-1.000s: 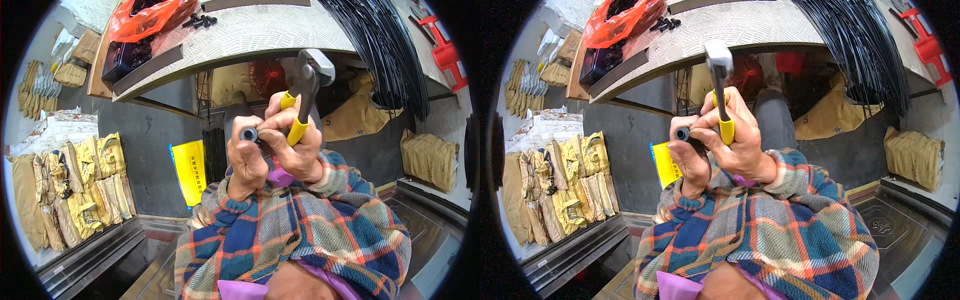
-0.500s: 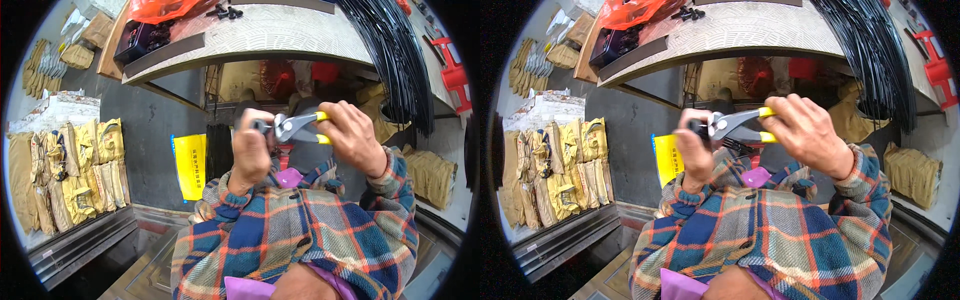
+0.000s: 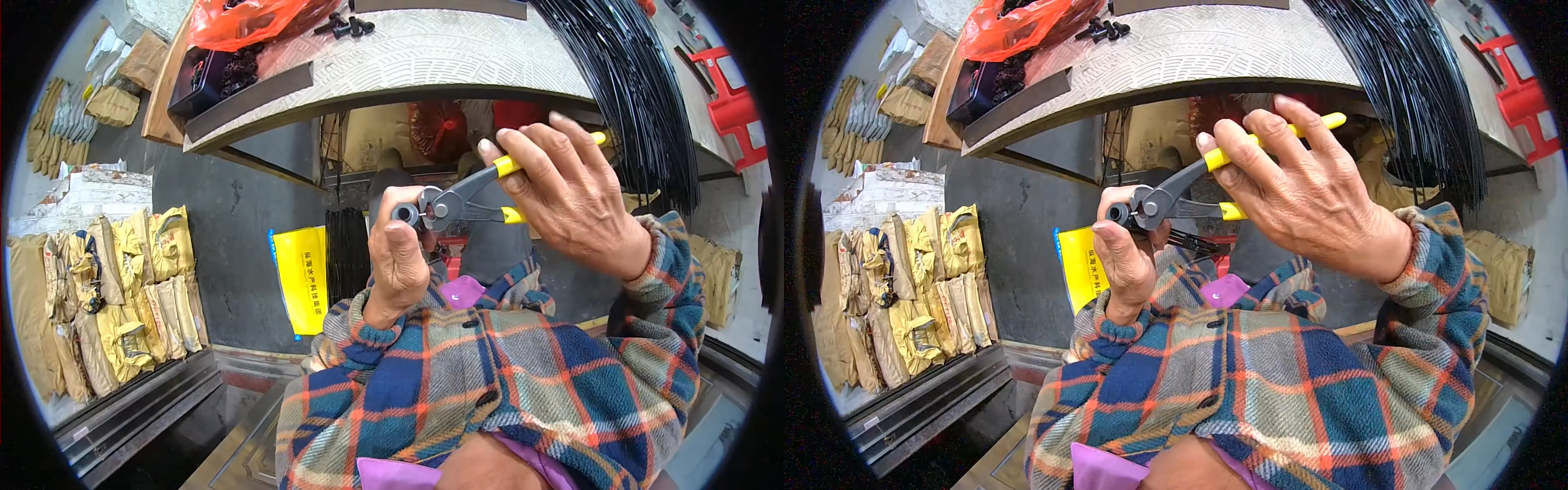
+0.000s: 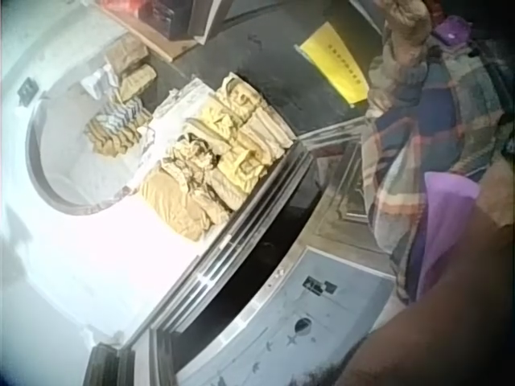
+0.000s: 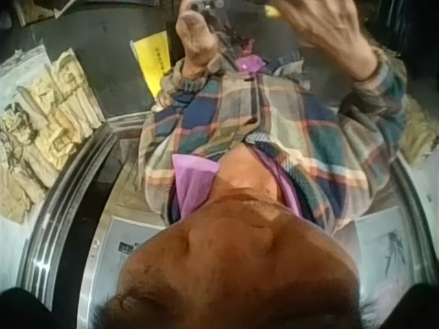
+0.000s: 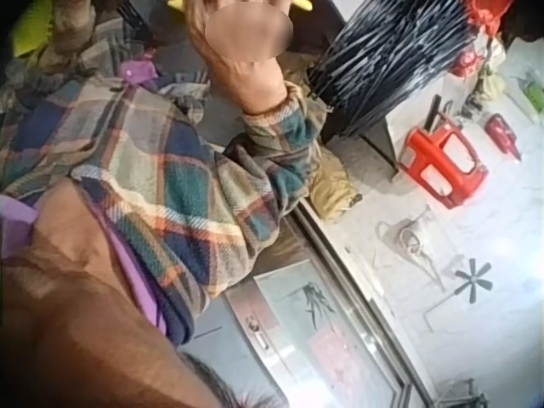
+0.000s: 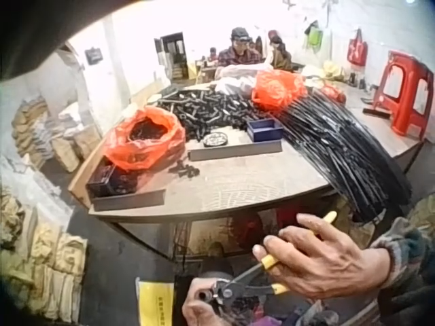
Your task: Assembling and measuring a cable bundle at a workstation.
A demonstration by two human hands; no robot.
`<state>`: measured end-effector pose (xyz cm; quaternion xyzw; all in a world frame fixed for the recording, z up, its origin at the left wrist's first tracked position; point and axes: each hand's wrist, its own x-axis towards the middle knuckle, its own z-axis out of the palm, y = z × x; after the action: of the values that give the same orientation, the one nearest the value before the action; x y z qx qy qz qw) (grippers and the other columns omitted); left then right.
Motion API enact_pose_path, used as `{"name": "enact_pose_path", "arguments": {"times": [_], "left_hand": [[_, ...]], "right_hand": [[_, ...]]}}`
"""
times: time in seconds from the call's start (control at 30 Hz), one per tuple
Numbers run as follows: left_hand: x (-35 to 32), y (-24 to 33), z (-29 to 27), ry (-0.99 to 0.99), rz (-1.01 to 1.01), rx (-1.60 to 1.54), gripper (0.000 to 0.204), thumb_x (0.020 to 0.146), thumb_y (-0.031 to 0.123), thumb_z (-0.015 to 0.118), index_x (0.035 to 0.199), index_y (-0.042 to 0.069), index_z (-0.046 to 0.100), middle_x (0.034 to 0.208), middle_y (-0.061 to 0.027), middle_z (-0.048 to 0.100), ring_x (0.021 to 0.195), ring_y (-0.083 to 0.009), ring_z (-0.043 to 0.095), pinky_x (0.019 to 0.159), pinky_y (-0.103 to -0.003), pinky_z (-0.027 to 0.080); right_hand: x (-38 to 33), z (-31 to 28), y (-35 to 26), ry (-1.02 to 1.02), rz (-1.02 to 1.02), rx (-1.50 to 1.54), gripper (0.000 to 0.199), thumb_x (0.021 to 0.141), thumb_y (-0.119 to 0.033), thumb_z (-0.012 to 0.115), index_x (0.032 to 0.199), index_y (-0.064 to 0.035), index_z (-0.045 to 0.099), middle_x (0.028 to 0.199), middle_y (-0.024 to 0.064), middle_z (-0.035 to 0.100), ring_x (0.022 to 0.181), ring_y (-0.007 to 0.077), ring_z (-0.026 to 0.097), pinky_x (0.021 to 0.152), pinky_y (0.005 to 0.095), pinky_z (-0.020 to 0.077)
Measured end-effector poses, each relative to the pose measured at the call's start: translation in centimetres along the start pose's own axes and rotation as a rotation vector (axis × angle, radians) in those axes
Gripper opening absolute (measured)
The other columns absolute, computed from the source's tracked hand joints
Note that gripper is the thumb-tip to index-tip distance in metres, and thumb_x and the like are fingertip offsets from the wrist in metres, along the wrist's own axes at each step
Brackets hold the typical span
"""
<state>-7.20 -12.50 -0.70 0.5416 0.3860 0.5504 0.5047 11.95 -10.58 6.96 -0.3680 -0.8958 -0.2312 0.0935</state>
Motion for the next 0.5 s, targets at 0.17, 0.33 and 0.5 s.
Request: {"name": "enact_pose_path", "arguments": {"times": [0.17, 0.33, 0.5], "left_hand": [[-0.1, 0.1, 0.1, 0.005, 0.017, 0.052, 0.062, 0.086, 0.059, 0.023, 0.101, 0.004, 0.047, 0.069, 0.0009, 0.046, 0.052, -0.0036, 0.039, 0.046, -0.016, 0.031], [-0.4, -0.8, 0.4, 0.09, 0.083, 0.211, 0.067, 0.086, 0.06, 0.02, 0.106, 0.002, 0.048, 0.072, 0.0006, 0.049, 0.052, -0.0025, 0.039, 0.046, -0.015, 0.031], [0.1, -1.4, -0.7, -0.081, -0.021, 0.074, 0.07, 0.085, 0.062, 0.024, 0.107, 0.001, 0.05, 0.08, -0.002, 0.053, 0.053, -0.0028, 0.042, 0.048, -0.015, 0.034]], "right_hand": [[0.5, -0.9, 1.2, -0.068, -0.165, -0.052, 0.024, 0.069, -0.018, 0.055, 0.088, -0.0042, 0.058, 0.094, 0.0073, 0.049, 0.082, 0.0194, 0.048, 0.071, 0.0316, 0.0394], [-0.1, 0.6, 0.8, -0.278, -0.171, 0.368, 0.019, 0.068, -0.013, 0.055, 0.082, -0.0009, 0.051, 0.088, 0.0112, 0.046, 0.078, 0.0209, 0.048, 0.067, 0.0316, 0.0413], [-1.0, 1.7, 0.3, -0.209, -0.069, 0.527, 0.025, 0.064, -0.004, 0.056, 0.088, -0.0022, 0.05, 0.092, 0.0124, 0.047, 0.083, 0.0254, 0.049, 0.07, 0.0343, 0.0414]]}}
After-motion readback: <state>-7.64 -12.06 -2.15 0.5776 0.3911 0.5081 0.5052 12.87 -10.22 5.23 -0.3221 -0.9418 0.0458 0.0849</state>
